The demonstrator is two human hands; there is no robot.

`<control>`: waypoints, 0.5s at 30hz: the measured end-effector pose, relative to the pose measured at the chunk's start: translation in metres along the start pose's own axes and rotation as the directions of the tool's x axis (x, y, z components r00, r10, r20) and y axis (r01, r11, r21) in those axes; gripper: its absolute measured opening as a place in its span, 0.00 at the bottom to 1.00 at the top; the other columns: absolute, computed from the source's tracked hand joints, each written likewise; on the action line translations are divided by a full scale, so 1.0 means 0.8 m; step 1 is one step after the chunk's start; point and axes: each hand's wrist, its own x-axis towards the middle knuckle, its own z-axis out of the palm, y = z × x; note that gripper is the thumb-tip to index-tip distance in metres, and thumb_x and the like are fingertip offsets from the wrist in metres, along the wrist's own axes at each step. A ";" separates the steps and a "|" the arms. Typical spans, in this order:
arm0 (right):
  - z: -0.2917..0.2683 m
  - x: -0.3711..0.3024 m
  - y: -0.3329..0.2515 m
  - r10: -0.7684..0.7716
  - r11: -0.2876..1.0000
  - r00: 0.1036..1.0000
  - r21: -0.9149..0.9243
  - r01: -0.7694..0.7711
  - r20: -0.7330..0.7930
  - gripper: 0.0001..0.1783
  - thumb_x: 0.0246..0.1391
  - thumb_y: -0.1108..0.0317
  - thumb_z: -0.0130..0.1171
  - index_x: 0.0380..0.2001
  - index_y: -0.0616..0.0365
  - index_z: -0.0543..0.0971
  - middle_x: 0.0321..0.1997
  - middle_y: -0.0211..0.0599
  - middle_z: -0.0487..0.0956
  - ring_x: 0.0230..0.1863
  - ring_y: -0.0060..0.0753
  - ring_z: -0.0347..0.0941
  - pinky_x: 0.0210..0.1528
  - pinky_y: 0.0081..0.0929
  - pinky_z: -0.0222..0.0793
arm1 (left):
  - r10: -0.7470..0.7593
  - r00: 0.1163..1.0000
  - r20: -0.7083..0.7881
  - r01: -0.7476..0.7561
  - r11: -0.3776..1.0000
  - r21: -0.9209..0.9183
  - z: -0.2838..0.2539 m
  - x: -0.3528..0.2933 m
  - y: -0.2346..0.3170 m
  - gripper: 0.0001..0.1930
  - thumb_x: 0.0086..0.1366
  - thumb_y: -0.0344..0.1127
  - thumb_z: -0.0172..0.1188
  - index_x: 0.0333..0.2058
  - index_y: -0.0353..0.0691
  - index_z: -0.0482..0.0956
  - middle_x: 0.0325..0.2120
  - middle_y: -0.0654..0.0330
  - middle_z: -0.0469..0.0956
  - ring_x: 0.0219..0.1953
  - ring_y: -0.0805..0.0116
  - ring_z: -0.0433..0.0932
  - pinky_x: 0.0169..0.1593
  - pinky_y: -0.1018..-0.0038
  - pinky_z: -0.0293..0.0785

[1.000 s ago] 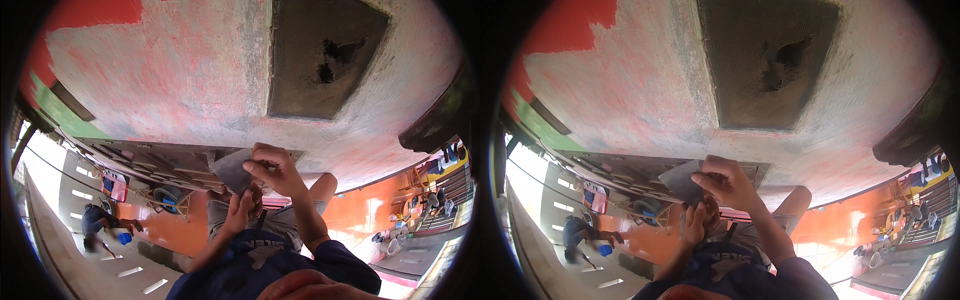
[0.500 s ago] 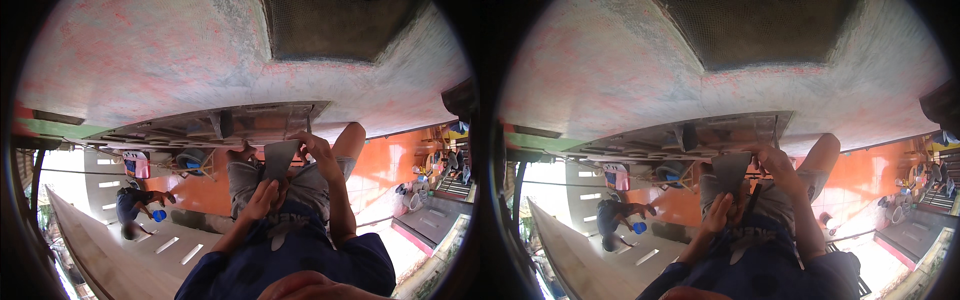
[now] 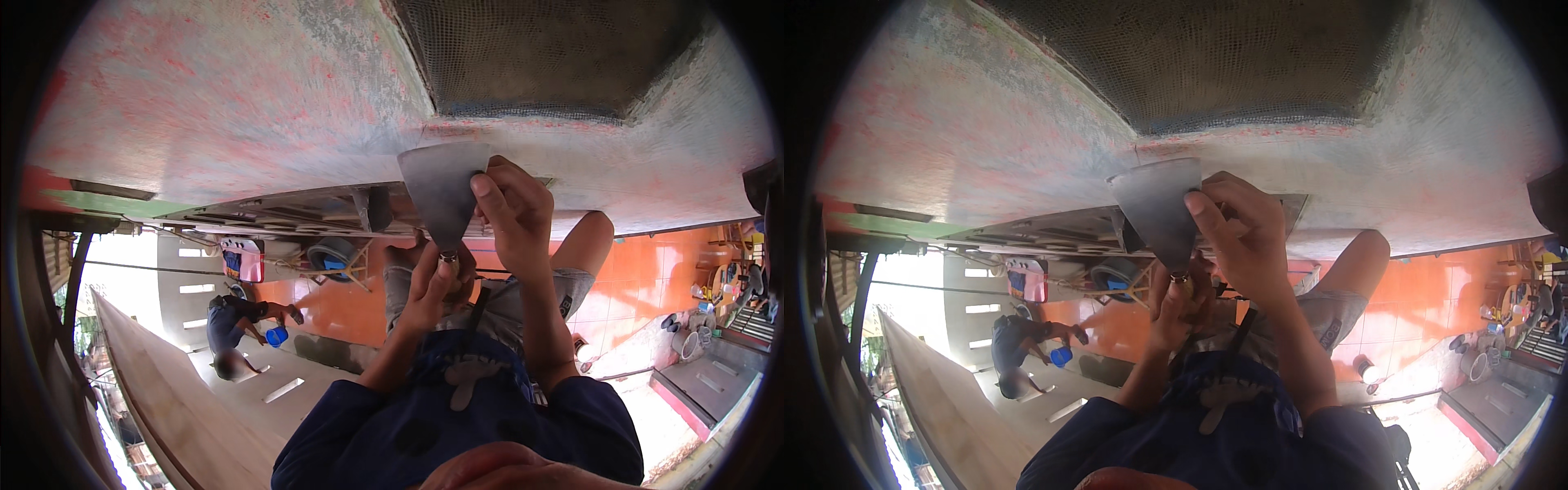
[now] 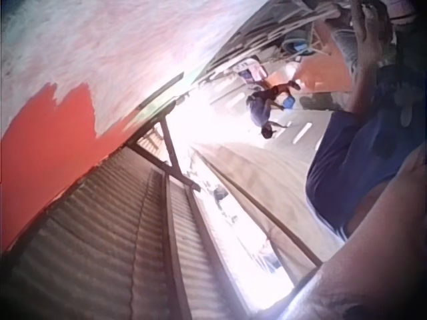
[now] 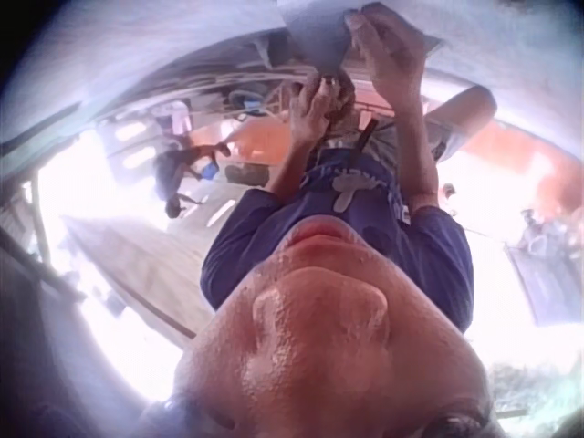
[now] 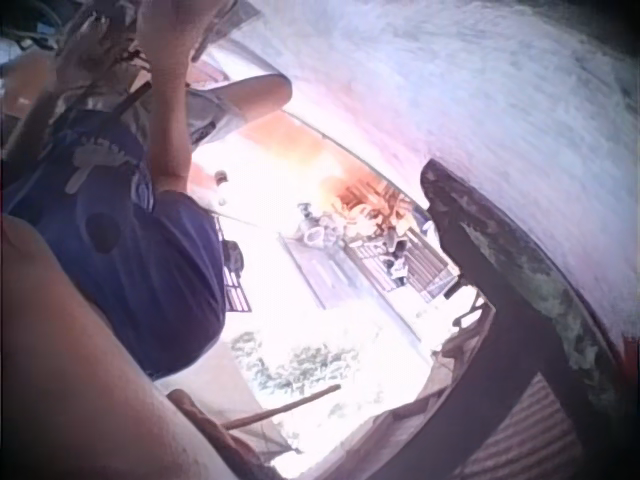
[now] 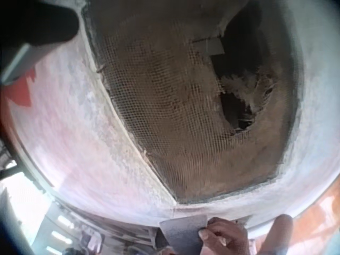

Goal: The person uses a metal scraper to remove old paint and plaster from a ceiling surface. They repeatedly scrape a rectangular area and surrounding painted sections, working from a standing position on a scaffold or ladder. A second person is visible in the background cleaning the floor.

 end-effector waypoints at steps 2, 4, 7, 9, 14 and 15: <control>0.015 0.014 -0.003 -0.013 1.000 0.999 0.017 0.012 0.047 0.09 0.64 0.70 0.59 0.33 0.67 0.78 0.25 0.32 0.76 0.23 0.15 0.67 0.25 0.21 0.63 | 0.043 0.997 -0.059 -0.043 0.999 0.016 -0.008 0.001 0.006 0.28 0.75 0.55 0.44 0.60 0.36 0.58 0.33 0.59 0.69 0.12 0.77 0.62 0.13 0.82 0.57; 0.029 0.022 -0.007 -0.022 1.000 0.986 0.026 0.018 0.167 0.10 0.66 0.68 0.56 0.37 0.67 0.77 0.25 0.33 0.77 0.23 0.16 0.69 0.26 0.22 0.64 | 0.068 0.996 -0.050 -0.072 0.994 -0.088 -0.009 -0.002 0.012 0.29 0.75 0.53 0.44 0.63 0.38 0.54 0.36 0.57 0.71 0.13 0.77 0.65 0.14 0.82 0.60; 0.049 0.030 -0.010 0.080 0.988 0.965 0.110 -0.111 0.251 0.13 0.69 0.66 0.51 0.44 0.68 0.74 0.24 0.35 0.78 0.24 0.20 0.73 0.27 0.24 0.67 | 0.015 0.988 -0.154 -0.037 0.989 -0.140 -0.001 -0.008 0.017 0.29 0.76 0.52 0.41 0.65 0.39 0.51 0.41 0.54 0.73 0.28 0.72 0.75 0.23 0.79 0.70; 0.059 0.034 -0.009 0.101 0.970 0.956 0.185 -0.156 0.277 0.15 0.70 0.65 0.48 0.48 0.69 0.72 0.24 0.37 0.79 0.24 0.24 0.74 0.27 0.26 0.68 | -0.044 0.968 -0.249 0.005 0.988 -0.153 0.007 -0.008 0.017 0.28 0.76 0.51 0.39 0.65 0.37 0.53 0.43 0.53 0.73 0.35 0.70 0.76 0.30 0.77 0.74; 0.068 0.042 -0.005 -0.007 0.978 0.958 0.203 -0.054 0.288 0.18 0.71 0.66 0.44 0.54 0.71 0.65 0.25 0.39 0.80 0.23 0.30 0.76 0.27 0.29 0.70 | 0.085 0.955 -0.283 -0.050 0.990 0.129 0.008 0.004 0.013 0.28 0.76 0.50 0.36 0.60 0.30 0.60 0.45 0.55 0.72 0.42 0.69 0.75 0.44 0.76 0.72; 0.067 0.042 -0.004 0.008 0.982 0.957 0.181 -0.063 0.289 0.18 0.71 0.66 0.44 0.54 0.71 0.65 0.25 0.39 0.80 0.23 0.31 0.76 0.28 0.29 0.70 | 0.093 0.956 -0.277 -0.054 0.988 0.146 0.006 0.005 0.013 0.28 0.76 0.50 0.35 0.60 0.29 0.61 0.45 0.55 0.72 0.43 0.69 0.74 0.45 0.75 0.72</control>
